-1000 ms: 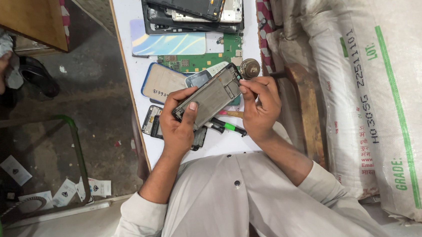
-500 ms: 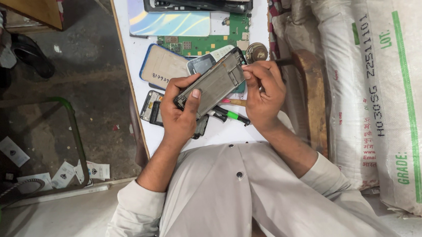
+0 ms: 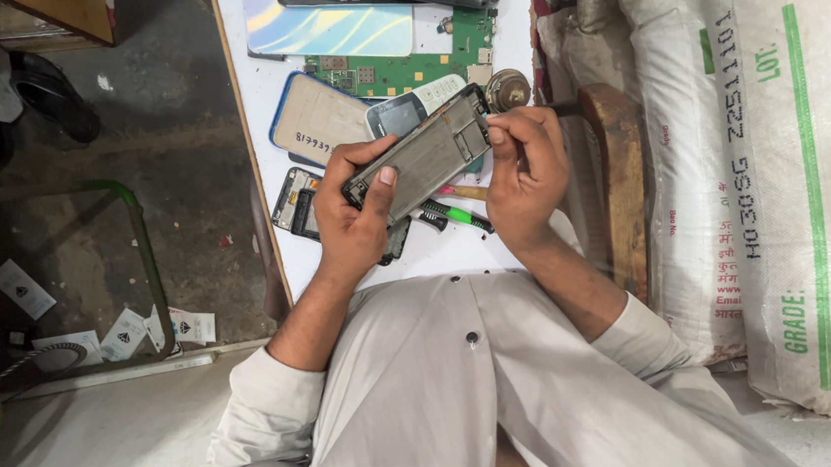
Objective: The person holds a white phone back cover on the workbench and works around its edges with a pink pry tool, moving around the cover repeatedly. They then set it down, pick up a phone frame, and pry at its edges with both hands, working along the seam.
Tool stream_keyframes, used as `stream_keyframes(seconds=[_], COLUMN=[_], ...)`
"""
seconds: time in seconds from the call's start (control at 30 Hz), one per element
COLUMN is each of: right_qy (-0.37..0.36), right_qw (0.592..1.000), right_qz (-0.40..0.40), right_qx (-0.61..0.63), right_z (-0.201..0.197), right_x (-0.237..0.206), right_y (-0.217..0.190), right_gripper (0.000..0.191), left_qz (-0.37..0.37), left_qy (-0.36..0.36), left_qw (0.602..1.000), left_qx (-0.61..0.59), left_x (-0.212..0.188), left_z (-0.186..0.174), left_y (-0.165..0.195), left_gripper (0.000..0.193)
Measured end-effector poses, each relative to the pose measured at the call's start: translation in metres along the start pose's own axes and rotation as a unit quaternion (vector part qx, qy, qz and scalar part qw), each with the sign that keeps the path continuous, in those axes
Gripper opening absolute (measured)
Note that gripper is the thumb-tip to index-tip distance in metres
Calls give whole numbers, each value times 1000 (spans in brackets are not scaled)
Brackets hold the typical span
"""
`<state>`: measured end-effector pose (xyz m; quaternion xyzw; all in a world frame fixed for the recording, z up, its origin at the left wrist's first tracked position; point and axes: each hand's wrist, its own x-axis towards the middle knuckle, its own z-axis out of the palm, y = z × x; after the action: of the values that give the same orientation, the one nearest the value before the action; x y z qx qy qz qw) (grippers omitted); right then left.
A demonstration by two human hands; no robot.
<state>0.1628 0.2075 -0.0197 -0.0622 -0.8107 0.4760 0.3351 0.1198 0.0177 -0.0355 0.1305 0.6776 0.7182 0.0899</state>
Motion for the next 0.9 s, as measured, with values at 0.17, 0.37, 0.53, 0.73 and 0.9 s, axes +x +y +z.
stream_keyframes(seconds=[0.17, 0.37, 0.53, 0.73, 0.9], right_qy=[-30, -3, -20, 4, -19], right_qw=[999, 1000, 1000, 1000, 1000], right_qz=[-4, -5, -7, -4, 8], right_qx=[-11, -7, -6, -5, -3], right_z=[-1, -1, -3, -2, -4], right_x=[0, 0, -1, -2, -5], right_y=[-2, -1, -1, 0, 0], right_gripper=[5, 4, 5, 5, 6], left_qz=[10, 1, 1, 0, -14], left_qy=[-19, -25, -11, -8, 3], left_qw=[1000, 1000, 1000, 1000, 1000], left_qx=[8, 11, 6, 1, 7], left_x=[1, 0, -1, -1, -3], left_z=[0, 2, 2, 3, 2], left_y=[1, 1, 0, -2, -4], left_gripper=[24, 24, 24, 24, 25])
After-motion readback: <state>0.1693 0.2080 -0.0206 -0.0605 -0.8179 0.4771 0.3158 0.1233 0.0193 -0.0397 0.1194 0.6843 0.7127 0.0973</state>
